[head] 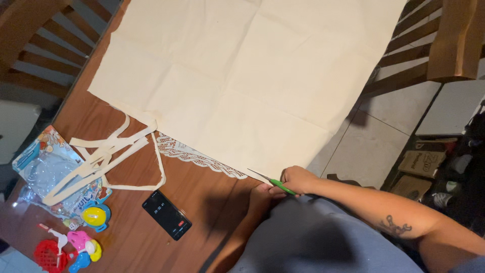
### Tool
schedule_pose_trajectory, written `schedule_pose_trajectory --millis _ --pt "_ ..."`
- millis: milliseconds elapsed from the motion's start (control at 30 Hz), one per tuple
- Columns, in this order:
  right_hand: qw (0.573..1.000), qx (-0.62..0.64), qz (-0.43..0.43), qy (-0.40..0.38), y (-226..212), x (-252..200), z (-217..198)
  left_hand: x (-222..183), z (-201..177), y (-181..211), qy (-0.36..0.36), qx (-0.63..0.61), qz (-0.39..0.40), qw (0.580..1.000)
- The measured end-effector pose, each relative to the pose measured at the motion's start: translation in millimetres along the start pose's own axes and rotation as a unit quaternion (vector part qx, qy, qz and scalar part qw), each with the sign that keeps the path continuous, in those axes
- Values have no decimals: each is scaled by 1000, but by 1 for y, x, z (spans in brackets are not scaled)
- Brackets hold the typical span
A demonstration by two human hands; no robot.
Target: The person spreads out a large piece of beige fabric on a wooden table and uses a pair of green scissors to cut along the edges, removing thin strips of material.
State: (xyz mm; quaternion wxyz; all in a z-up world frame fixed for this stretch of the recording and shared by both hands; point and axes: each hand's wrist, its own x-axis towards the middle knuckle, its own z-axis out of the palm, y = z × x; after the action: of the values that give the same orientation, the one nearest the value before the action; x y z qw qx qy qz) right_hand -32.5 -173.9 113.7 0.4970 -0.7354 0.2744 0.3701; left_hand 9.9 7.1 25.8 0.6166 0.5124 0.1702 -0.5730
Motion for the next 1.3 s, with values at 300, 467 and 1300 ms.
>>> schedule_pose_trajectory --millis 300,467,1300 --pt "999 -34 2 -5 -39 -9 -5 26 -33 -15 -19 90 73 993" --pt "999 -36 9 -2 -33 -1 0 5 -8 11 -34 655 421 626" --pt "997 -69 19 -5 -72 16 -2 62 -41 -47 -50 579 468 666"
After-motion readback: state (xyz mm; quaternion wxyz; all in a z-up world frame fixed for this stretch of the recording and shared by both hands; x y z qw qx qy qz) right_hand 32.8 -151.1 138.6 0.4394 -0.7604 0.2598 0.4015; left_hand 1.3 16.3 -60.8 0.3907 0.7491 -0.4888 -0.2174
